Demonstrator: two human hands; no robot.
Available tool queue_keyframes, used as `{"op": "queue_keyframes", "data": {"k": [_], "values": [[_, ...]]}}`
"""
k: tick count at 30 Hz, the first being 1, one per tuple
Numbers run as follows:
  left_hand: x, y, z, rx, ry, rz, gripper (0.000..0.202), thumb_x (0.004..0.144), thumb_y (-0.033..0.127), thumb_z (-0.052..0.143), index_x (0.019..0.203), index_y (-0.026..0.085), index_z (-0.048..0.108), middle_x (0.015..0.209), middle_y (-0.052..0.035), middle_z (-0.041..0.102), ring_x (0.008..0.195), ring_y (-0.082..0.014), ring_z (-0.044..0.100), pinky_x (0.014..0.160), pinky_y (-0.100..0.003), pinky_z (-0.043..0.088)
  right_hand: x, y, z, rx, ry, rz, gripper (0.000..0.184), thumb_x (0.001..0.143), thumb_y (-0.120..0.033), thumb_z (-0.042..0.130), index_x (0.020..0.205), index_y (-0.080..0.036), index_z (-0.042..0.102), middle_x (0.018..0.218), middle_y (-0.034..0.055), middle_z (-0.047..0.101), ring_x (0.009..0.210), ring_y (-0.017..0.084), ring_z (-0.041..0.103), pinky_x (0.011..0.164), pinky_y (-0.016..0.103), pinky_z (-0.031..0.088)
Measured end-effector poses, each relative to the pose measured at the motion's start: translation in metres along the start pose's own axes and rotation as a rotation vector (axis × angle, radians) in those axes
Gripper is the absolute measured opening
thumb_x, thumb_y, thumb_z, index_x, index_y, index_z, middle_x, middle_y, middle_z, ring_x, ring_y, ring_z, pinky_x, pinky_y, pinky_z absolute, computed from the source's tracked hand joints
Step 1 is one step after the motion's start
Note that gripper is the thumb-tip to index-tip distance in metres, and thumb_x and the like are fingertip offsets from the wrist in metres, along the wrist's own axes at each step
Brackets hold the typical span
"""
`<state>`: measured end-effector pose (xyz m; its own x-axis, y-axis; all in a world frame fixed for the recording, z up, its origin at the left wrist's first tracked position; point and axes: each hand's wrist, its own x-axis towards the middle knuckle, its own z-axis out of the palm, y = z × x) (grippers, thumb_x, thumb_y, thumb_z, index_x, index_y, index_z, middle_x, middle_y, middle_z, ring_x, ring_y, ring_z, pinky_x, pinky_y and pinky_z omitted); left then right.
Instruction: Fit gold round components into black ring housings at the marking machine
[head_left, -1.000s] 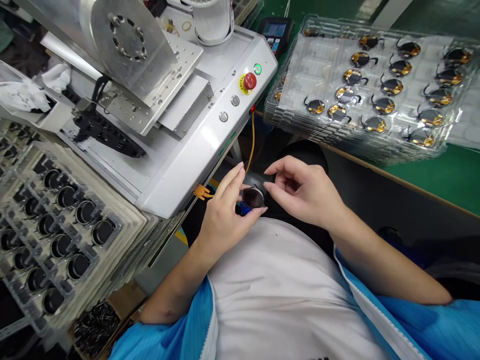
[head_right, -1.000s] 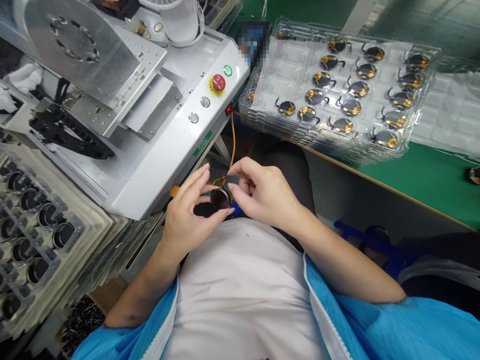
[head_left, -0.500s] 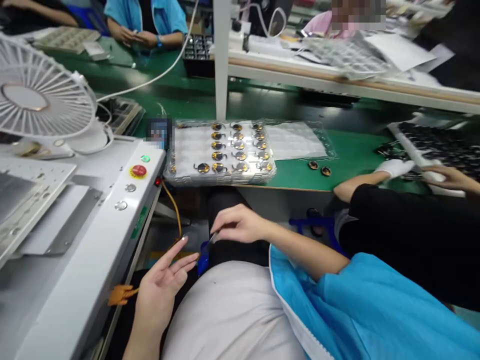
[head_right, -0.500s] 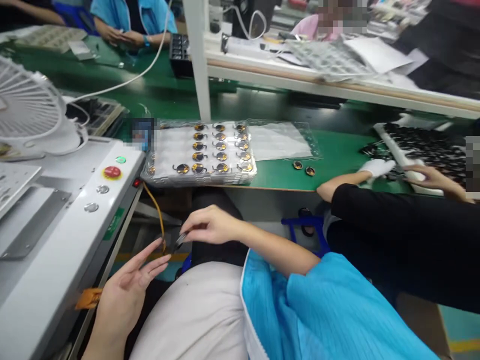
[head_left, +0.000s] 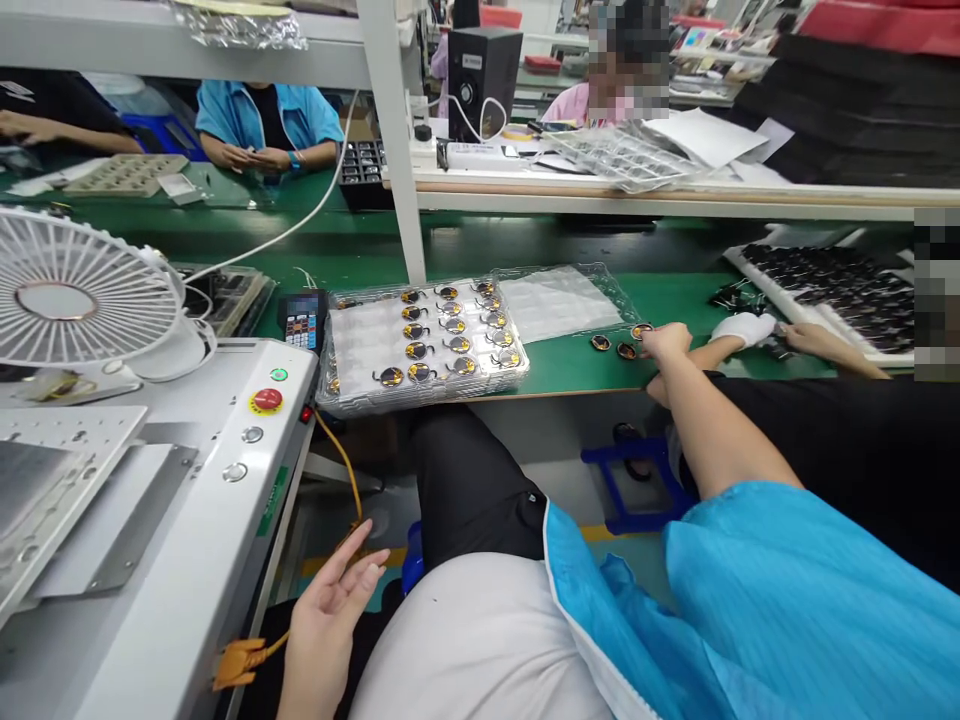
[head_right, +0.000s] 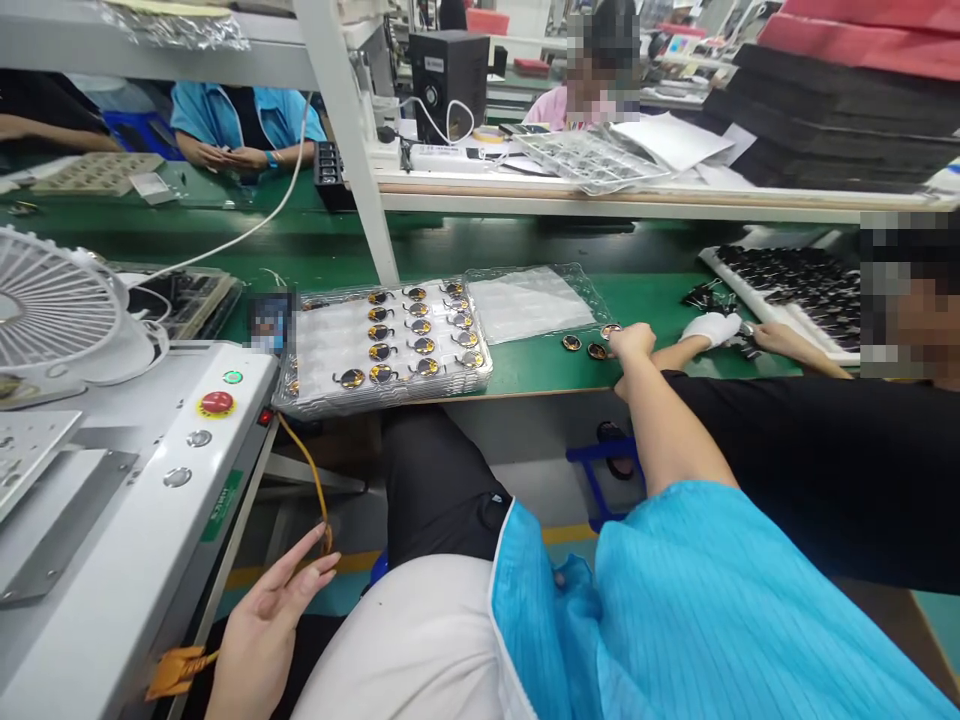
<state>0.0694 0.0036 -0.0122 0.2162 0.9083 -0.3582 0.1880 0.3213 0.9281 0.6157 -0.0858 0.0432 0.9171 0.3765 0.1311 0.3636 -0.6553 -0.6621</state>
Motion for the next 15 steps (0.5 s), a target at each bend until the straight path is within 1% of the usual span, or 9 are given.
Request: {"op": "queue_keyframes", "data": {"k": [2, 3, 5, 7, 9, 11, 13, 15], "values": [[0.0, 0.0, -0.001, 0.025, 0.005, 0.002, 0.068, 0.073, 0.06, 0.082, 0.127, 0.02, 0.073, 0.141, -0.0118, 0.069, 0.11, -0.0297, 0.075, 0.093, -0.036, 0.064, 0.005, 0.001, -0.005, -0.115, 0.033, 0.161, 0.028, 0.089, -0.034, 0.071, 0.076, -0.009, 0.067, 0.06, 0.0064, 0.06, 0.055, 0.018, 0.057, 0.057, 0.034, 0.047], [-0.001, -0.001, -0.003, 0.034, 0.014, -0.001, 0.068, 0.074, 0.061, 0.081, 0.127, 0.02, 0.073, 0.14, -0.0115, 0.069, 0.111, -0.0299, 0.075, 0.094, -0.036, 0.064, 0.007, 0.001, -0.005, -0.153, 0.041, 0.211, 0.027, 0.086, -0.033, 0.074, 0.076, -0.008, 0.068, 0.062, 0.0107, 0.061, 0.06, 0.021, 0.061, 0.059, 0.035, 0.047], [-0.002, -0.004, -0.006, 0.043, 0.04, -0.006, 0.068, 0.075, 0.062, 0.08, 0.128, 0.02, 0.072, 0.138, -0.0112, 0.07, 0.111, -0.0308, 0.074, 0.093, -0.037, 0.064, 0.011, 0.0, 0.001, -0.225, 0.056, 0.252, 0.025, 0.083, -0.031, 0.077, 0.081, -0.007, 0.07, 0.074, 0.0184, 0.065, 0.074, 0.027, 0.066, 0.066, 0.038, 0.048], [-0.004, -0.007, -0.009, 0.035, 0.072, -0.009, 0.069, 0.074, 0.063, 0.08, 0.128, 0.021, 0.072, 0.138, -0.0111, 0.07, 0.111, -0.0323, 0.075, 0.091, -0.038, 0.066, 0.015, -0.001, 0.013, -0.275, 0.059, 0.228, 0.025, 0.083, -0.029, 0.078, 0.092, -0.007, 0.071, 0.093, 0.0246, 0.067, 0.093, 0.032, 0.067, 0.077, 0.041, 0.049], [-0.005, -0.008, -0.011, 0.024, 0.098, -0.009, 0.07, 0.072, 0.064, 0.081, 0.127, 0.022, 0.073, 0.139, -0.011, 0.07, 0.111, -0.0336, 0.075, 0.09, -0.039, 0.066, 0.015, 0.0, 0.029, -0.291, 0.016, 0.17, 0.03, 0.081, -0.03, 0.08, 0.101, -0.009, 0.071, 0.106, 0.0255, 0.067, 0.109, 0.035, 0.062, 0.09, 0.043, 0.047], [-0.005, -0.006, -0.012, 0.02, 0.111, -0.01, 0.07, 0.071, 0.063, 0.082, 0.127, 0.022, 0.073, 0.139, -0.0112, 0.07, 0.114, -0.0351, 0.074, 0.092, -0.041, 0.066, 0.012, 0.004, 0.044, -0.28, -0.047, 0.119, 0.032, 0.076, -0.029, 0.083, 0.102, -0.012, 0.071, 0.108, 0.0228, 0.069, 0.116, 0.037, 0.058, 0.099, 0.046, 0.043], [-0.006, -0.002, -0.011, 0.014, 0.116, -0.002, 0.068, 0.071, 0.061, 0.083, 0.127, 0.022, 0.074, 0.136, -0.0111, 0.072, 0.115, -0.0363, 0.074, 0.095, -0.044, 0.065, 0.008, 0.008, 0.056, -0.248, -0.083, 0.095, 0.024, 0.076, -0.024, 0.081, 0.095, -0.014, 0.07, 0.107, 0.021, 0.071, 0.118, 0.037, 0.055, 0.105, 0.049, 0.038], [-0.005, 0.003, -0.011, 0.004, 0.121, 0.018, 0.063, 0.073, 0.058, 0.083, 0.125, 0.023, 0.075, 0.131, -0.0102, 0.075, 0.113, -0.0363, 0.075, 0.097, -0.046, 0.065, 0.003, 0.01, 0.061, -0.189, -0.082, 0.084, 0.012, 0.078, -0.018, 0.075, 0.086, -0.015, 0.067, 0.106, 0.021, 0.071, 0.119, 0.038, 0.054, 0.108, 0.052, 0.035]]}}
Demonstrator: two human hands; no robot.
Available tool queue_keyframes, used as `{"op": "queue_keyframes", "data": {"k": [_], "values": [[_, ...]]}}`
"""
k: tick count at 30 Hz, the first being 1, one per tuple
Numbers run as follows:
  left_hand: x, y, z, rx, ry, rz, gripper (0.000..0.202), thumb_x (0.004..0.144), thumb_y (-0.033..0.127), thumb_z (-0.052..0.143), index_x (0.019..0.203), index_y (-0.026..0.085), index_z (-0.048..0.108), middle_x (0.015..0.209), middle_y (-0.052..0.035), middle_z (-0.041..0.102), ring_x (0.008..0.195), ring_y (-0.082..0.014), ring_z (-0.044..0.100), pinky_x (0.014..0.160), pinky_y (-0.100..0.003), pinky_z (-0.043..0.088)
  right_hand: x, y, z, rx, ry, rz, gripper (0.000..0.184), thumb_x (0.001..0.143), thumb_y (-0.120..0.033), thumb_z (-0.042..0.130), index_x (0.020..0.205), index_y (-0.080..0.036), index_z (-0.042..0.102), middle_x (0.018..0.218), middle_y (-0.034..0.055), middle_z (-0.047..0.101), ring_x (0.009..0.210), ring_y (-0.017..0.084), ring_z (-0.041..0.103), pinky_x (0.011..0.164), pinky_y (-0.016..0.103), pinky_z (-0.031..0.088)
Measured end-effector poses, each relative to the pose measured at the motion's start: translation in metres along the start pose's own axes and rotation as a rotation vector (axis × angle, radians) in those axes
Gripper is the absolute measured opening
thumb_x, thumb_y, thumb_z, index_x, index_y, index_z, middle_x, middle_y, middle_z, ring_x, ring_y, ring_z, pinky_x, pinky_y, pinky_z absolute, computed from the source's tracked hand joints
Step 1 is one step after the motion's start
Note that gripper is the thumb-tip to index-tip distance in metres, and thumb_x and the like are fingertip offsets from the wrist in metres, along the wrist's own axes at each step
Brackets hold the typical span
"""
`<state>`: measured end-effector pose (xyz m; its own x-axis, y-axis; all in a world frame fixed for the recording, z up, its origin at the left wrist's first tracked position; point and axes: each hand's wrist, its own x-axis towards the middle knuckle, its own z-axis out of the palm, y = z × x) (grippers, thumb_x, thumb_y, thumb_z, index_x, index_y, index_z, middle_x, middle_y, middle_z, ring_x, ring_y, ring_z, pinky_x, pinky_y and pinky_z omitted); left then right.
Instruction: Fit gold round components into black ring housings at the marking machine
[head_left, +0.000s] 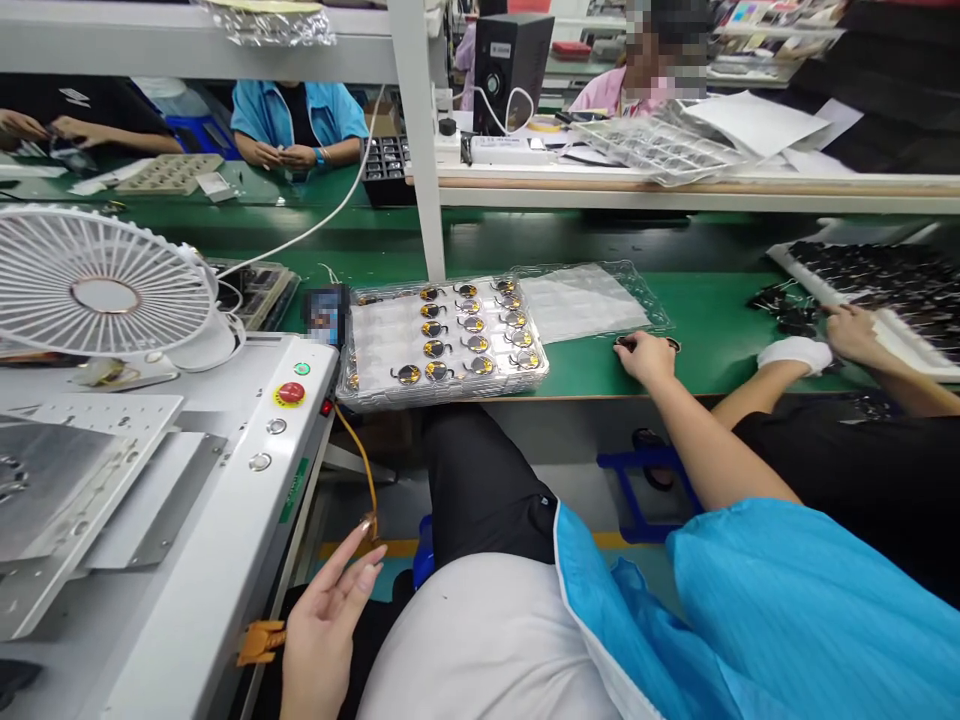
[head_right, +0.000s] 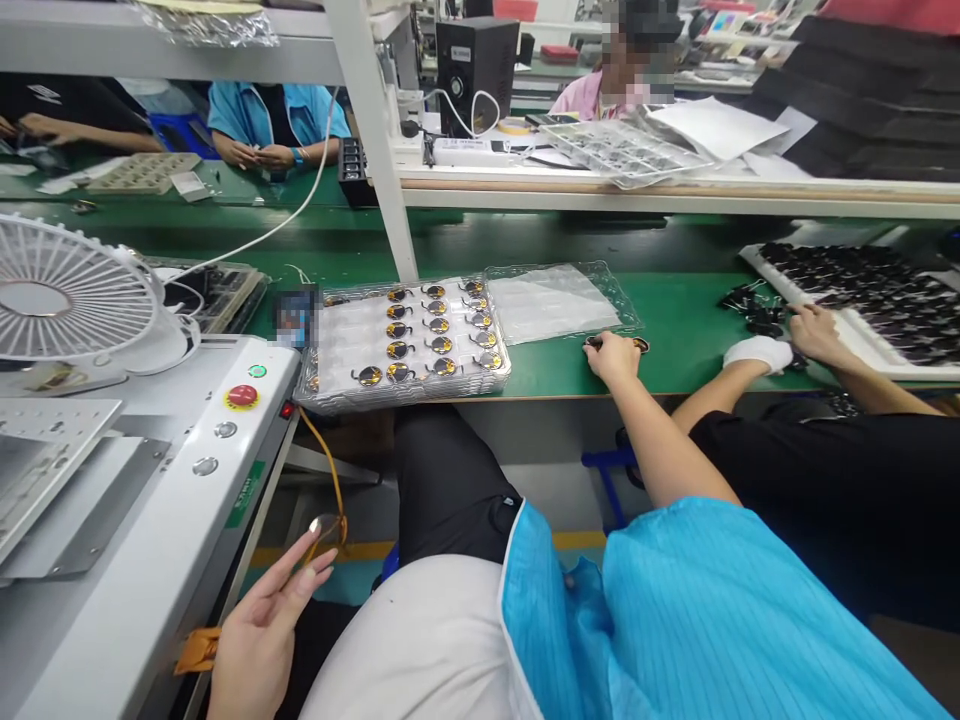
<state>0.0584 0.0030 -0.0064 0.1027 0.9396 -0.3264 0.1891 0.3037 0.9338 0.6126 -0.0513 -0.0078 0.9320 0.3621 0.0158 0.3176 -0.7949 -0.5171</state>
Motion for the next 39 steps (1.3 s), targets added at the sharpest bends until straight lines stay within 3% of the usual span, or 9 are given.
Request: {"op": "queue_keyframes", "data": {"k": [3, 8, 10, 13, 18, 21, 28, 33, 39], "values": [[0.003, 0.003, -0.002, 0.009, 0.062, 0.023, 0.05, 0.074, 0.051, 0.084, 0.115, 0.022, 0.079, 0.117, -0.0081, 0.08, 0.108, -0.0336, 0.077, 0.101, -0.046, 0.063, -0.008, -0.006, -0.002, 0.164, 0.01, -0.03, 0.015, 0.079, -0.019, 0.074, 0.081, -0.018, 0.059, 0.101, 0.0198, 0.07, 0.117, 0.035, 0.056, 0.105, 0.047, 0.04], [0.006, 0.01, 0.0, 0.036, 0.269, 0.08, 0.039, 0.068, 0.041, 0.091, 0.097, 0.017, 0.081, 0.089, -0.0061, 0.083, 0.084, -0.028, 0.08, 0.094, -0.045, 0.066, -0.062, -0.046, -0.003, 0.597, -0.146, -0.113, 0.029, 0.09, -0.051, 0.059, 0.093, -0.022, 0.054, 0.099, 0.0128, 0.072, 0.094, 0.024, 0.069, 0.085, 0.036, 0.056], [0.003, 0.021, 0.006, 0.045, 0.251, 0.116, 0.043, 0.07, 0.039, 0.09, 0.105, 0.016, 0.079, 0.089, -0.0063, 0.082, 0.081, -0.0264, 0.08, 0.088, -0.043, 0.067, -0.104, -0.071, 0.004, 0.94, -0.386, -0.102, 0.035, 0.084, -0.056, 0.06, 0.094, -0.023, 0.056, 0.098, 0.011, 0.074, 0.088, 0.024, 0.071, 0.084, 0.041, 0.059], [-0.001, 0.041, 0.017, 0.069, 0.181, 0.227, 0.041, 0.076, 0.036, 0.086, 0.112, 0.018, 0.078, 0.088, -0.0049, 0.082, 0.081, -0.0224, 0.079, 0.085, -0.037, 0.067, -0.177, -0.11, 0.017, 1.348, -0.912, 0.028, 0.038, 0.075, -0.054, 0.07, 0.093, -0.022, 0.063, 0.095, 0.0098, 0.075, 0.082, 0.024, 0.071, 0.085, 0.044, 0.059], [-0.002, 0.067, 0.018, 0.168, 0.113, 0.665, 0.006, 0.086, 0.024, 0.079, 0.09, 0.021, 0.08, 0.086, -0.0034, 0.078, 0.081, -0.0182, 0.073, 0.075, -0.032, 0.062, -0.269, -0.158, 0.032, 1.498, -1.524, 0.178, 0.031, 0.076, -0.044, 0.076, 0.093, -0.02, 0.066, 0.09, 0.0073, 0.076, 0.078, 0.019, 0.07, 0.081, 0.035, 0.059], [-0.005, 0.076, 0.013, 0.197, 0.14, 0.829, 0.008, 0.087, 0.015, 0.076, 0.091, 0.022, 0.078, 0.084, -0.0023, 0.076, 0.081, -0.0167, 0.07, 0.073, -0.031, 0.058, -0.298, -0.172, 0.04, 1.551, -1.751, 0.216, 0.03, 0.079, -0.042, 0.079, 0.094, -0.018, 0.068, 0.091, 0.0066, 0.076, 0.08, 0.017, 0.07, 0.081, 0.03, 0.057], [-0.019, 0.088, 0.009, 0.247, 0.039, 0.633, 0.002, 0.089, 0.02, 0.076, 0.089, 0.022, 0.076, 0.081, -0.0002, 0.073, 0.07, -0.0126, 0.066, 0.063, -0.026, 0.052, -0.327, -0.176, 0.053, 1.534, -1.856, 0.288, 0.025, 0.082, -0.036, 0.081, 0.093, -0.016, 0.07, 0.082, 0.0036, 0.072, 0.077, 0.017, 0.067, 0.078, 0.031, 0.057], [-0.014, 0.088, 0.01, 0.275, 0.033, 0.675, 0.002, 0.088, 0.021, 0.076, 0.088, 0.022, 0.076, 0.092, -0.002, 0.073, 0.083, -0.0141, 0.069, 0.069, -0.025, 0.055, -0.332, -0.174, 0.056, 1.514, -1.832, 0.336, 0.025, 0.079, -0.035, 0.084, 0.091, -0.017, 0.071, 0.083, 0.0029, 0.071, 0.076, 0.016, 0.067, 0.078, 0.03, 0.058], [-0.01, 0.088, 0.009, 0.317, 0.052, 0.666, 0.002, 0.087, 0.02, 0.078, 0.087, 0.022, 0.078, 0.1, -0.0021, 0.07, 0.08, -0.011, 0.067, 0.063, -0.021, 0.052, -0.332, -0.171, 0.058, 1.502, -1.824, 0.354, 0.027, 0.078, -0.034, 0.084, 0.095, -0.017, 0.07, 0.083, 0.0031, 0.072, 0.078, 0.018, 0.069, 0.078, 0.033, 0.058]]}}
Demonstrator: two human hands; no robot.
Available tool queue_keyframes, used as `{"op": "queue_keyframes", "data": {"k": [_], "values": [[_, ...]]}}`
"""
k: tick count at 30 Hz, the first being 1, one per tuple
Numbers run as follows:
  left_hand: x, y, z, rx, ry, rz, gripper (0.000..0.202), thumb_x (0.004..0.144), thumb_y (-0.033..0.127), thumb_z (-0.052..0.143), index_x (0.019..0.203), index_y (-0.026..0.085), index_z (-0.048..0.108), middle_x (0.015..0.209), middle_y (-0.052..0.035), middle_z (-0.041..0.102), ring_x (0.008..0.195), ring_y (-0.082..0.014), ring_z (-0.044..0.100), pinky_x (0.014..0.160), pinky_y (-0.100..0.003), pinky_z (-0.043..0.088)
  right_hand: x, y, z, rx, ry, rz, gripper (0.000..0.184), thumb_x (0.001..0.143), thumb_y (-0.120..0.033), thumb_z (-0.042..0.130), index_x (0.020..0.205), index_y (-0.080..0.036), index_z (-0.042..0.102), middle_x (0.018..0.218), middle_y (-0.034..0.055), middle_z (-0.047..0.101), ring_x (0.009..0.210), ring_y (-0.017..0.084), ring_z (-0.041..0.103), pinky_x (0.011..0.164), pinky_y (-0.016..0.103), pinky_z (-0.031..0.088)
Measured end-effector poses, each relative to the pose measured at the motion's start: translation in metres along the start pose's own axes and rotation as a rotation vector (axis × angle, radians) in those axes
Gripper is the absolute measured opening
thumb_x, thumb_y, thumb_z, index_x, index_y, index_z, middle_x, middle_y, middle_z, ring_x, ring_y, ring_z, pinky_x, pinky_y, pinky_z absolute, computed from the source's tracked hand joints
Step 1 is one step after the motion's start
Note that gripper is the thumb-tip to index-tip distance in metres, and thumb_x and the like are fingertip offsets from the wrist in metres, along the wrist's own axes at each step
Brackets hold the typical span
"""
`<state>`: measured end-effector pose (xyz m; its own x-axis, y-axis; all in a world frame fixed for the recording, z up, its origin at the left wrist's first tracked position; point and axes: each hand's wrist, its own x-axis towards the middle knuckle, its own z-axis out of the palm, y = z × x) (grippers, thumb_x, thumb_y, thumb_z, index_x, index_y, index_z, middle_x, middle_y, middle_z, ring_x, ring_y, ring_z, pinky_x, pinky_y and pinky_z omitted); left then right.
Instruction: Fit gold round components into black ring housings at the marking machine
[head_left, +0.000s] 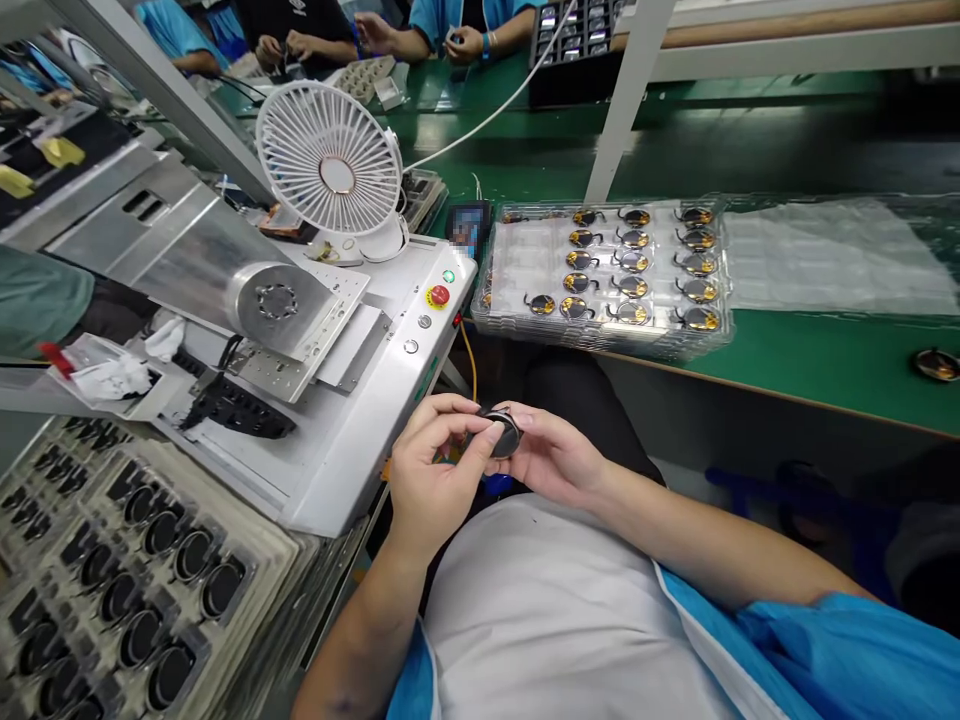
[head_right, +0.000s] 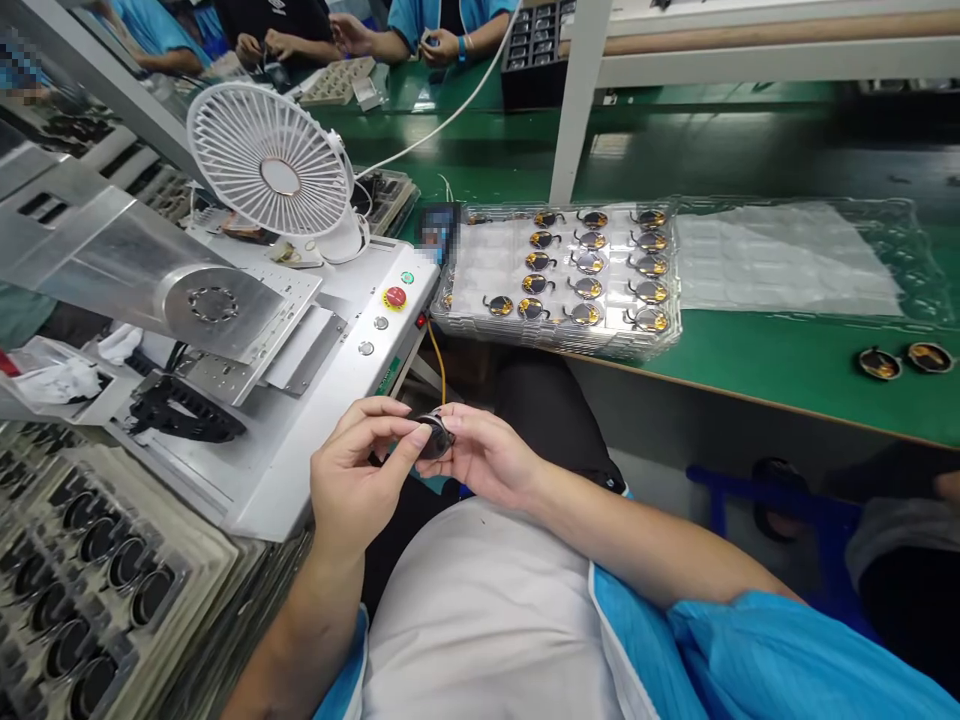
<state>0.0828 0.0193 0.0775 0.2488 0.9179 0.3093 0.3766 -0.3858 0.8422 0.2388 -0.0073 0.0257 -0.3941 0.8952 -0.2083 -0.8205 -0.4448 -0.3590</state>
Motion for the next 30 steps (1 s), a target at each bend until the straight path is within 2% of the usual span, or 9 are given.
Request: {"op": "queue_keyframes", "data": {"k": [8, 13, 15, 18, 21, 23, 24, 26, 30], "values": [[-0.003, 0.0, 0.001, -0.011, 0.001, -0.033, 0.002, 0.087, 0.023, 0.078, 0.086, 0.022, 0.076, 0.096, -0.0022, 0.074, 0.079, -0.0119, 0.067, 0.063, -0.022, 0.051, 0.0, -0.001, -0.002, -0.003, 0.004, 0.008, 0.028, 0.079, -0.033, 0.084, 0.096, -0.017, 0.07, 0.084, 0.0023, 0.072, 0.077, 0.016, 0.069, 0.077, 0.031, 0.058], [-0.003, -0.008, 0.004, -0.109, 0.063, -0.177, 0.025, 0.089, 0.029, 0.076, 0.112, 0.023, 0.07, 0.097, -0.003, 0.076, 0.077, -0.0128, 0.069, 0.066, -0.023, 0.053, -0.005, -0.001, -0.002, -0.057, -0.035, 0.029, 0.033, 0.08, -0.039, 0.082, 0.098, -0.016, 0.067, 0.087, 0.006, 0.075, 0.077, 0.018, 0.071, 0.077, 0.032, 0.058], [-0.007, -0.015, 0.002, -0.172, 0.095, -0.205, 0.027, 0.09, 0.031, 0.075, 0.115, 0.023, 0.069, 0.099, -0.0043, 0.077, 0.084, -0.0143, 0.072, 0.071, -0.023, 0.056, -0.013, -0.014, -0.012, -0.161, 0.0, -0.058, 0.035, 0.08, -0.043, 0.081, 0.099, -0.017, 0.066, 0.091, 0.0086, 0.076, 0.076, 0.019, 0.072, 0.077, 0.033, 0.058], [-0.018, -0.034, -0.004, -0.182, 0.134, -0.271, 0.026, 0.085, 0.033, 0.08, 0.107, 0.021, 0.073, 0.096, -0.0045, 0.079, 0.084, -0.0143, 0.074, 0.075, -0.021, 0.059, -0.033, -0.063, -0.049, -0.464, 0.269, -0.499, 0.034, 0.079, -0.044, 0.078, 0.097, -0.021, 0.062, 0.095, 0.0073, 0.076, 0.078, 0.02, 0.072, 0.077, 0.035, 0.058], [-0.032, -0.063, -0.008, -0.171, 0.108, -0.379, 0.027, 0.079, 0.037, 0.084, 0.098, 0.019, 0.075, 0.093, -0.0048, 0.079, 0.083, -0.0165, 0.075, 0.079, -0.024, 0.062, -0.075, -0.137, -0.106, -0.956, 0.884, -0.991, 0.031, 0.08, -0.047, 0.072, 0.094, -0.023, 0.057, 0.095, 0.0064, 0.073, 0.085, 0.022, 0.07, 0.081, 0.038, 0.058], [-0.04, -0.082, -0.007, -0.171, 0.073, -0.417, 0.03, 0.077, 0.041, 0.085, 0.095, 0.018, 0.075, 0.09, -0.0052, 0.079, 0.082, -0.0184, 0.076, 0.08, -0.026, 0.064, -0.111, -0.18, -0.14, -1.35, 1.357, -0.969, 0.029, 0.079, -0.046, 0.069, 0.09, -0.022, 0.058, 0.094, 0.0094, 0.072, 0.088, 0.025, 0.068, 0.087, 0.043, 0.056], [-0.044, -0.089, -0.005, -0.168, 0.046, -0.423, 0.032, 0.076, 0.043, 0.085, 0.094, 0.018, 0.075, 0.089, -0.0054, 0.079, 0.081, -0.019, 0.076, 0.079, -0.027, 0.064, -0.128, -0.196, -0.155, -1.425, 1.474, -0.939, 0.027, 0.076, -0.043, 0.072, 0.085, -0.021, 0.058, 0.092, 0.0113, 0.071, 0.089, 0.027, 0.067, 0.091, 0.046, 0.054], [-0.048, -0.099, -0.004, -0.149, -0.021, -0.411, 0.034, 0.075, 0.045, 0.085, 0.093, 0.018, 0.076, 0.089, -0.0059, 0.078, 0.079, -0.0197, 0.075, 0.077, -0.028, 0.065, -0.156, -0.215, -0.176, -1.503, 1.585, -0.892, 0.024, 0.073, -0.038, 0.074, 0.073, -0.022, 0.057, 0.085, 0.0133, 0.069, 0.095, 0.031, 0.064, 0.099, 0.052, 0.047], [-0.05, -0.105, -0.008, -0.091, -0.101, -0.361, 0.033, 0.076, 0.047, 0.083, 0.094, 0.02, 0.076, 0.095, -0.0065, 0.078, 0.081, -0.0213, 0.074, 0.078, -0.03, 0.065, -0.187, -0.226, -0.191, -1.532, 1.593, -0.965, 0.034, 0.082, -0.041, 0.069, 0.06, -0.024, 0.049, 0.079, 0.0123, 0.066, 0.101, 0.03, 0.061, 0.103, 0.057, 0.042]]}}
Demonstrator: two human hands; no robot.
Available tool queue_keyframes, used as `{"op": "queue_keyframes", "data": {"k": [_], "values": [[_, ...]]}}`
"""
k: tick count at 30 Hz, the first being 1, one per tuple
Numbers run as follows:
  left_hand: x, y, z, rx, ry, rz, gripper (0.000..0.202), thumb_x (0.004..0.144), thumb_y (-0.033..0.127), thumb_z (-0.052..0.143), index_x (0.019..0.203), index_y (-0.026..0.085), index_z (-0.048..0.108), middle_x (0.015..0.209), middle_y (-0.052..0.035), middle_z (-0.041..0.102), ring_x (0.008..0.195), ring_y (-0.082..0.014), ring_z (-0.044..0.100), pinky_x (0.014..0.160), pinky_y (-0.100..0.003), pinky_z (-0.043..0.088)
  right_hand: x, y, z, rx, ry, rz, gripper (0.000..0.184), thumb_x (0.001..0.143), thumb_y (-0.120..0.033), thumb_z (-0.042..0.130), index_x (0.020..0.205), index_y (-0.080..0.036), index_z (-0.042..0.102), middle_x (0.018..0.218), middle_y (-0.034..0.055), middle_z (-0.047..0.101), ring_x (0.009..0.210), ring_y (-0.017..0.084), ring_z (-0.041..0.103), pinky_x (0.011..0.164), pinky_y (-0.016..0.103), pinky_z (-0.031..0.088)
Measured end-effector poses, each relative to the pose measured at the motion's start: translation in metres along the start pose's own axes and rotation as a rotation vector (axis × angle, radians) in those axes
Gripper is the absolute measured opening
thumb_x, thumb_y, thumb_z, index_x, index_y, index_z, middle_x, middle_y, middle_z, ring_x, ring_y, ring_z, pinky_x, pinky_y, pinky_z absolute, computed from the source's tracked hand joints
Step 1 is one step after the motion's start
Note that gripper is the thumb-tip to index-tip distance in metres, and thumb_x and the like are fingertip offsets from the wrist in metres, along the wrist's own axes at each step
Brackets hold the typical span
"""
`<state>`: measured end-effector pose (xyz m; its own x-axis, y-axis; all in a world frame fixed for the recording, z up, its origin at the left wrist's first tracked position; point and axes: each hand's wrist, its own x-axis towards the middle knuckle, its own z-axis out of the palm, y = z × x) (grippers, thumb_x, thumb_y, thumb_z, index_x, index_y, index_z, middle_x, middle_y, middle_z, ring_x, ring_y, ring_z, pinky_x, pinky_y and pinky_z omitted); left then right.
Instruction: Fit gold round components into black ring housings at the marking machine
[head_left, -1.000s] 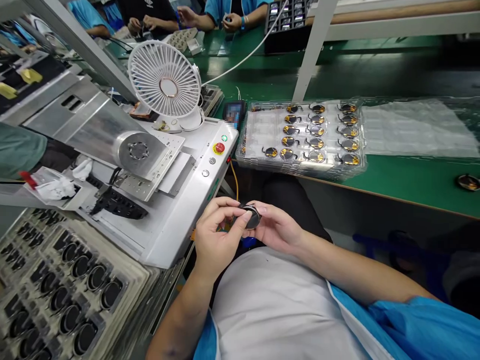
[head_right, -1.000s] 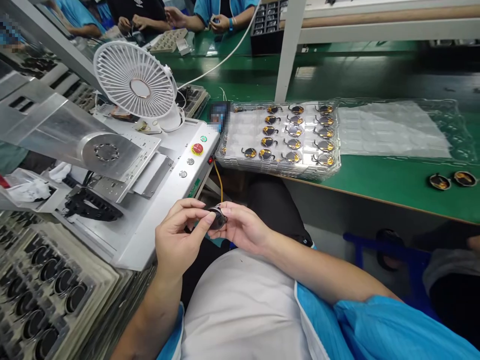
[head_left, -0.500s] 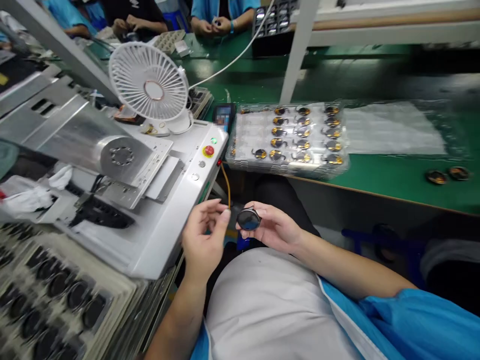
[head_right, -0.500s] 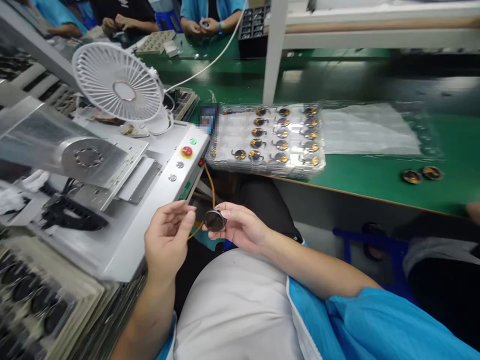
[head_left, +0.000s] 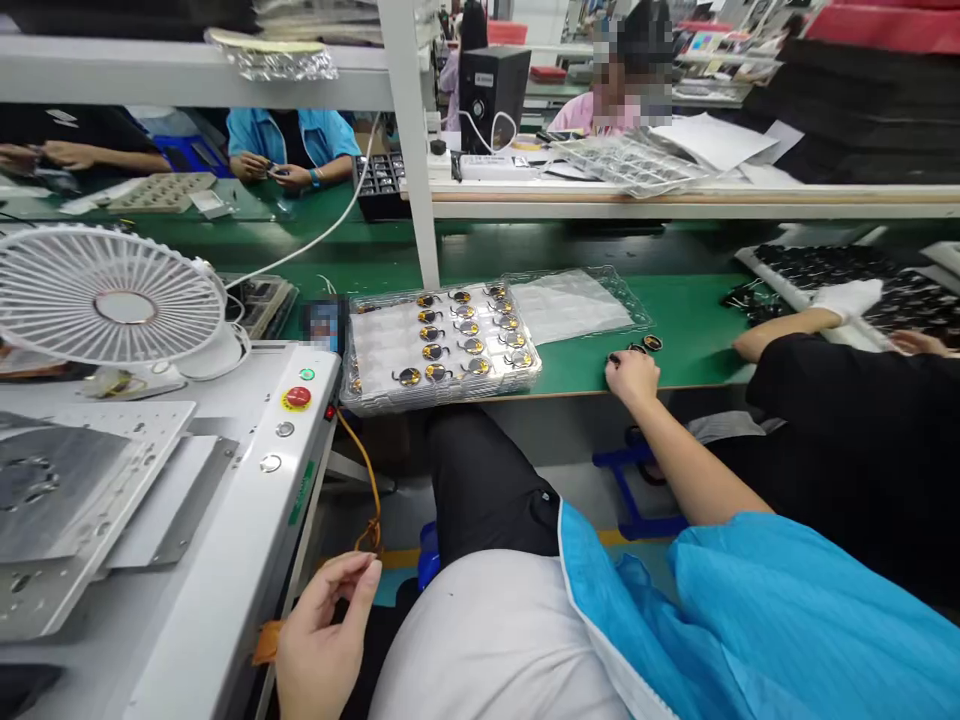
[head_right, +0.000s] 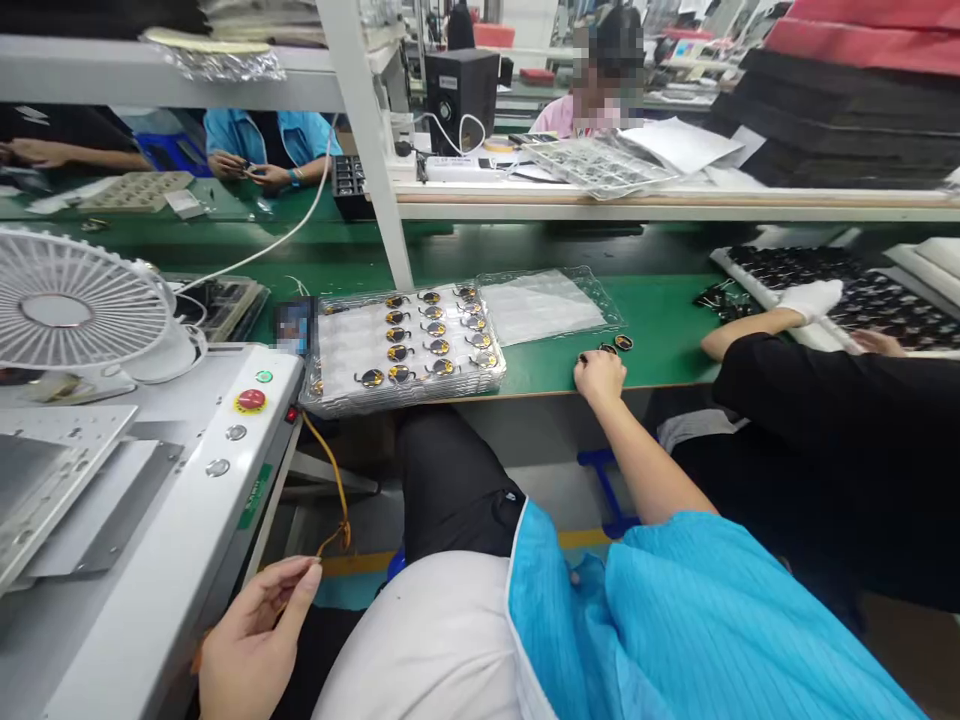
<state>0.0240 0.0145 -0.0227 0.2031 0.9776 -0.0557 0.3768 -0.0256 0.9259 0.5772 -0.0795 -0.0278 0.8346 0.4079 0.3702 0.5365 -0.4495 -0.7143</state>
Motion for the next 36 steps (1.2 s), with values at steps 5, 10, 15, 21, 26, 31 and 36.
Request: {"op": "queue_keyframes", "data": {"k": [5, 10, 15, 21, 26, 31, 36], "values": [[-0.003, -0.006, -0.01, 0.018, 0.024, 0.003, 0.036, 0.075, 0.054, 0.081, 0.09, 0.021, 0.077, 0.092, -0.0059, 0.079, 0.082, -0.0244, 0.076, 0.081, -0.034, 0.066, 0.014, -0.012, -0.009, 0.118, 0.054, -0.152, 0.037, 0.091, -0.052, 0.062, 0.068, -0.024, 0.052, 0.097, 0.0143, 0.068, 0.108, 0.03, 0.06, 0.103, 0.057, 0.046], [-0.013, -0.012, -0.019, 0.077, 0.06, 0.071, 0.03, 0.08, 0.05, 0.078, 0.091, 0.022, 0.077, 0.091, -0.0054, 0.08, 0.08, -0.0233, 0.077, 0.077, -0.032, 0.066, -0.03, -0.073, 0.032, 0.236, 0.007, -0.332, 0.016, 0.093, -0.037, 0.06, 0.085, -0.024, 0.061, 0.107, 0.0141, 0.067, 0.114, 0.029, 0.055, 0.109, 0.051, 0.043], [-0.042, 0.03, -0.044, 0.207, 0.08, 0.265, 0.013, 0.089, 0.032, 0.073, 0.097, 0.022, 0.077, 0.093, -0.0056, 0.079, 0.072, -0.0173, 0.074, 0.068, -0.028, 0.063, -0.153, -0.163, 0.093, 0.512, -0.535, -0.63, 0.013, 0.091, -0.028, 0.067, 0.101, -0.023, 0.072, 0.089, 0.0084, 0.071, 0.082, 0.025, 0.066, 0.08, 0.042, 0.056], [-0.083, 0.072, -0.103, 0.419, 0.246, 0.375, 0.016, 0.091, 0.019, 0.072, 0.107, 0.022, 0.076, 0.104, -0.0099, 0.082, 0.094, -0.0211, 0.078, 0.084, -0.033, 0.064, -0.28, -0.185, 0.15, 0.432, -1.531, -0.864, 0.038, 0.099, -0.038, 0.054, 0.127, -0.019, 0.072, 0.106, 0.0135, 0.077, 0.096, 0.03, 0.074, 0.089, 0.045, 0.058], [-0.129, 0.068, -0.176, 0.641, 0.62, 0.066, 0.027, 0.094, 0.033, 0.068, 0.118, 0.023, 0.075, 0.102, -0.0098, 0.081, 0.073, -0.0184, 0.073, 0.059, -0.028, 0.055, -0.32, -0.144, 0.191, 0.189, -1.92, -0.804, 0.045, 0.091, -0.048, 0.052, 0.109, -0.017, 0.078, 0.114, 0.0176, 0.077, 0.108, 0.036, 0.074, 0.096, 0.046, 0.056], [-0.124, 0.051, -0.262, 0.707, 0.662, -0.363, 0.052, 0.093, 0.045, 0.062, 0.136, 0.016, 0.067, 0.094, -0.0094, 0.079, 0.06, -0.0188, 0.064, 0.06, -0.03, 0.051, -0.321, -0.131, 0.214, 0.105, -1.826, -0.725, 0.04, 0.081, -0.05, 0.056, 0.098, -0.021, 0.079, 0.108, 0.0176, 0.079, 0.106, 0.039, 0.074, 0.095, 0.046, 0.056], [-0.097, 0.036, -0.297, 0.672, 0.618, -0.355, 0.035, 0.077, 0.032, 0.078, 0.108, 0.017, 0.08, 0.07, -0.0057, 0.075, 0.067, -0.024, 0.069, 0.072, -0.034, 0.054, -0.326, -0.132, 0.213, 0.136, -1.889, -0.728, 0.039, 0.081, -0.053, 0.054, 0.094, -0.025, 0.077, 0.101, 0.0148, 0.08, 0.101, 0.04, 0.075, 0.089, 0.048, 0.057]]}}
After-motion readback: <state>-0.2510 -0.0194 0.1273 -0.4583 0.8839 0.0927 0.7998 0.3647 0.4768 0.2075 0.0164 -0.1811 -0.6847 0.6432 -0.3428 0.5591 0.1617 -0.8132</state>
